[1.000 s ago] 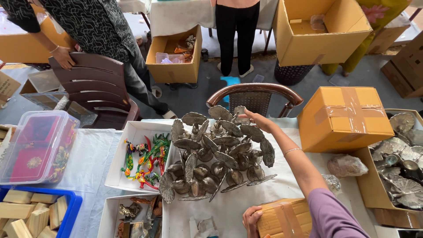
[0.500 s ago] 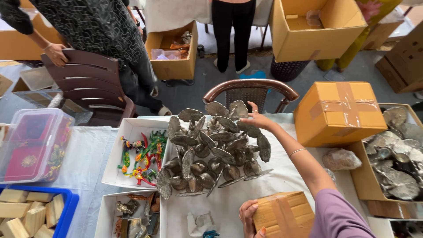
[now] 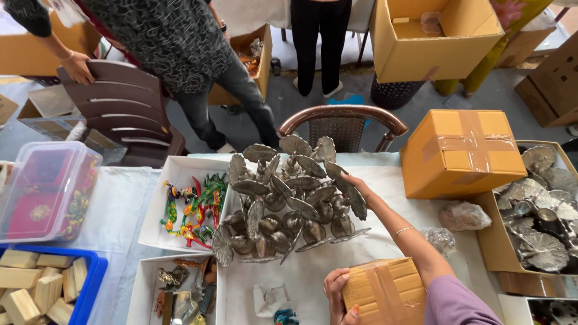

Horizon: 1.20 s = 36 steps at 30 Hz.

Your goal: The person tapes a cardboard box shut using packing tape and scissors, then places it on the table. They then pick up several small silver decorative items from the table and place them into a larger cardboard box.

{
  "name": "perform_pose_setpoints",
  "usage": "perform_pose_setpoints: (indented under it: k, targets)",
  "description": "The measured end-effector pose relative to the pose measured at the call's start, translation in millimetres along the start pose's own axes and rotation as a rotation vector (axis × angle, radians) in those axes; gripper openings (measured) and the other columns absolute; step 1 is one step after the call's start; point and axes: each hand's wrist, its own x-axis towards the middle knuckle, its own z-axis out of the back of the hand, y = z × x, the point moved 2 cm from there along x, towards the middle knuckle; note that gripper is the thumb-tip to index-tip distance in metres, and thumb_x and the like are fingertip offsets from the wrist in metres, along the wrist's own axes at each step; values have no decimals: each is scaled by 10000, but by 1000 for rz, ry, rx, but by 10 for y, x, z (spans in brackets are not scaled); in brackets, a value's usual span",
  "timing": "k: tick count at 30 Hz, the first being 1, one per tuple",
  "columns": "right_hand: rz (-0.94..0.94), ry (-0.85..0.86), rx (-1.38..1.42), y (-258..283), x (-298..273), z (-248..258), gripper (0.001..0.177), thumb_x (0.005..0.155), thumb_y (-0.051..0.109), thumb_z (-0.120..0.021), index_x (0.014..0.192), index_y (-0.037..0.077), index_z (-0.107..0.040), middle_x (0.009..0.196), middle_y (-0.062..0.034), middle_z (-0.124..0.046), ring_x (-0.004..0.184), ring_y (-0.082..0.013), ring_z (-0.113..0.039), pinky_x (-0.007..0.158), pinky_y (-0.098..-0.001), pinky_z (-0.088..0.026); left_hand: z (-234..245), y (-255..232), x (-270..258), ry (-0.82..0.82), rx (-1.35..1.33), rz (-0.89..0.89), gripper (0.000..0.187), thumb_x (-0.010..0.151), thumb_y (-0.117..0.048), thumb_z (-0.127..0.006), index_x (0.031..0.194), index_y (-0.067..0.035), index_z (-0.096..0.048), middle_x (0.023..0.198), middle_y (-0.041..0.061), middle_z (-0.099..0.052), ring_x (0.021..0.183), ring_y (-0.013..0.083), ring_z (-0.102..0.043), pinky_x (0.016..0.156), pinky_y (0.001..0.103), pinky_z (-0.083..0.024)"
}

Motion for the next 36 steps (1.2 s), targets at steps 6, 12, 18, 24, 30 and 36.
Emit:
perform_pose_setpoints:
  k: [6,12,18,24,30,36]
  targets:
    - [-57,-143,46,332,-385,-461,829,889,636,-523,1511,93,-454,1375,-165,-585,1162,-261,-617,863,-394,-548,21,-222,80,75,-27,76,690,923,-532,-562,1426,-62,-512,1432,231,-536,1314,355,-465,1152,505,-271]
    - [-76,-154,-126,31,-113,-228,818,907,672,-504,1483,91,-502,1413,-152,-613,1202,-249,-632,980,-394,-512,81,-193,74,82,-90,152,696,924,-532,-572,1424,-54,-493,1443,238,-491,1332,364,-429,1172,518,-287]
    - [-306,-100,156,-139,-266,-306,712,946,676,-419,1250,78,-657,1056,-143,-711,824,-253,-657,709,-449,-541,46,-159,54,78,-92,86,706,939,-533,-575,1435,-38,-489,1456,245,-493,1333,364,-430,1180,518,-278]
    - [-313,-35,335,-244,-342,-530,653,930,605,-427,1187,57,-674,982,-126,-756,784,-254,-709,721,-449,-597,52,-151,67,86,-51,60,714,933,-536,-570,1437,-36,-494,1458,236,-506,1322,355,-445,1173,509,-274]
    - [-236,16,229,-206,-364,-515,616,932,541,-598,1285,38,-654,1126,-134,-738,895,-229,-704,801,-397,-586,91,-183,53,80,-117,109,698,931,-517,-598,1430,-41,-496,1473,238,-475,1349,361,-431,1185,498,-290]
    - [-142,-157,47,383,-812,-631,667,882,598,-616,1332,106,-588,1170,-102,-718,985,-185,-715,860,-346,-591,101,-271,89,85,-112,134,687,921,-495,-591,1431,-45,-495,1484,229,-472,1372,356,-418,1198,492,-272]
